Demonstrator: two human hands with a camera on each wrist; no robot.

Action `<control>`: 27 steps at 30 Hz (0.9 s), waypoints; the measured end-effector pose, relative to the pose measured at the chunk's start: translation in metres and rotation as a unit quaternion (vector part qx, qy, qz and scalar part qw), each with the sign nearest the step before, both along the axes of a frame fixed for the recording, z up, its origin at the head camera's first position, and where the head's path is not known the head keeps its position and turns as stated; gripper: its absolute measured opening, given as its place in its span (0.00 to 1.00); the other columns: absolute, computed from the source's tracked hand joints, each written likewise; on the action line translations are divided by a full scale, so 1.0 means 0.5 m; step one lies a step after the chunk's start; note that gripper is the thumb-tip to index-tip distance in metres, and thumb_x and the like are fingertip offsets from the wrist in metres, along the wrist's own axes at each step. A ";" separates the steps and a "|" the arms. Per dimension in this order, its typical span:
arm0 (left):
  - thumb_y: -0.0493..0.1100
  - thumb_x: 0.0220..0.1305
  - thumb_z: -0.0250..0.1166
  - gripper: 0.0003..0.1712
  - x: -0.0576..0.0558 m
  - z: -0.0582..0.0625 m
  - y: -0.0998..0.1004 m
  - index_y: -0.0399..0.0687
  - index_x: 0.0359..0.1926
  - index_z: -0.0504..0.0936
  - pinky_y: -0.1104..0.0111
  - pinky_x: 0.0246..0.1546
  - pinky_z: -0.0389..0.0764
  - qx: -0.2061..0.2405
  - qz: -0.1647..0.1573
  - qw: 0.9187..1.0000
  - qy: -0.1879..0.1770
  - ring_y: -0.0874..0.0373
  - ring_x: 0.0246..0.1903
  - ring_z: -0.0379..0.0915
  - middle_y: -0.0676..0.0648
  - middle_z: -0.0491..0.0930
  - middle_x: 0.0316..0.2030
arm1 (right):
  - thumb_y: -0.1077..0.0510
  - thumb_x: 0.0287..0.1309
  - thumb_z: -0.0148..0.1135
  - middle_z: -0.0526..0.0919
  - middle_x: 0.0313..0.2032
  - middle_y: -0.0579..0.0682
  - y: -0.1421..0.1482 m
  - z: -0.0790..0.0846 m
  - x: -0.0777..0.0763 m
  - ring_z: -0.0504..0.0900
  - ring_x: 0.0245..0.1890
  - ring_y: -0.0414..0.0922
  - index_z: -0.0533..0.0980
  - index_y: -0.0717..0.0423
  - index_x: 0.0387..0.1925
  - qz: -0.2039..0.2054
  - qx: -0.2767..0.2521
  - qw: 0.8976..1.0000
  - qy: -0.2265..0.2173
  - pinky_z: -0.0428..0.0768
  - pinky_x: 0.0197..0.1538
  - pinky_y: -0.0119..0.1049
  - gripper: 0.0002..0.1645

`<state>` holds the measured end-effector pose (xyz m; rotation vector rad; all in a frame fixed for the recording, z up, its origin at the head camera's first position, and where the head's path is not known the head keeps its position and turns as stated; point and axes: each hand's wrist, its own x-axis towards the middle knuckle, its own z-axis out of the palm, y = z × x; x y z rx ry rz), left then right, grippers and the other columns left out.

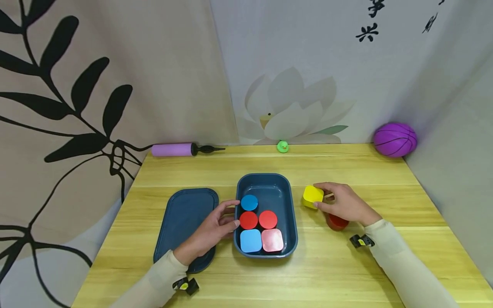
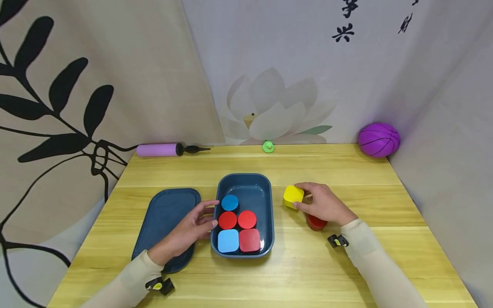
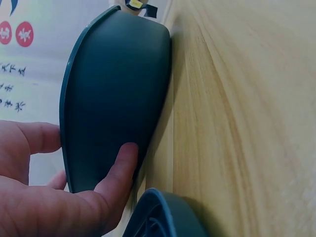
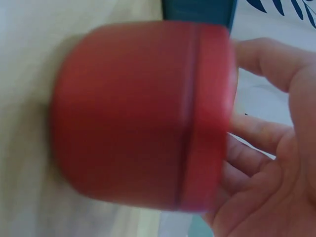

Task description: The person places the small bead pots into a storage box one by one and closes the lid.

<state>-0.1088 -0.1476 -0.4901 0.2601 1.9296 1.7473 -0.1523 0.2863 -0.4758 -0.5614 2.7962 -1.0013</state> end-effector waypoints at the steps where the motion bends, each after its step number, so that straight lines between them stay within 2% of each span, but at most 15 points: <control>1: 0.45 0.77 0.65 0.37 0.000 0.000 0.000 0.57 0.81 0.61 0.57 0.56 0.86 0.000 0.001 1.000 0.000 0.41 0.69 0.73 0.36 0.63 0.76 | 0.48 0.65 0.76 0.83 0.62 0.60 -0.002 0.004 -0.001 0.89 0.50 0.50 0.74 0.62 0.71 -0.001 -0.001 1.000 0.003 0.88 0.54 0.46 0.40; 12: 0.45 0.77 0.65 0.37 0.002 -0.002 -0.003 0.56 0.80 0.61 0.56 0.57 0.86 0.006 0.000 1.000 -0.005 0.41 0.70 0.73 0.35 0.63 0.77 | 0.49 0.64 0.76 0.84 0.62 0.58 -0.030 0.052 -0.009 0.88 0.50 0.52 0.75 0.60 0.70 -0.006 -0.009 0.999 0.039 0.88 0.55 0.53 0.38; 18: 0.44 0.77 0.65 0.37 0.001 -0.003 -0.002 0.56 0.81 0.61 0.55 0.57 0.86 0.008 -0.001 1.000 -0.003 0.40 0.70 0.73 0.36 0.63 0.77 | 0.49 0.63 0.76 0.84 0.62 0.58 -0.062 0.074 -0.013 0.88 0.49 0.52 0.76 0.60 0.69 0.005 -0.025 0.998 0.055 0.88 0.55 0.53 0.38; 27: 0.43 0.78 0.64 0.36 -0.001 0.000 0.000 0.56 0.81 0.61 0.55 0.56 0.86 0.010 0.000 1.000 0.000 0.41 0.69 0.73 0.36 0.63 0.77 | 0.50 0.61 0.78 0.85 0.57 0.52 -0.121 0.085 -0.029 0.87 0.50 0.49 0.78 0.58 0.67 0.031 -0.050 0.995 0.081 0.88 0.54 0.49 0.36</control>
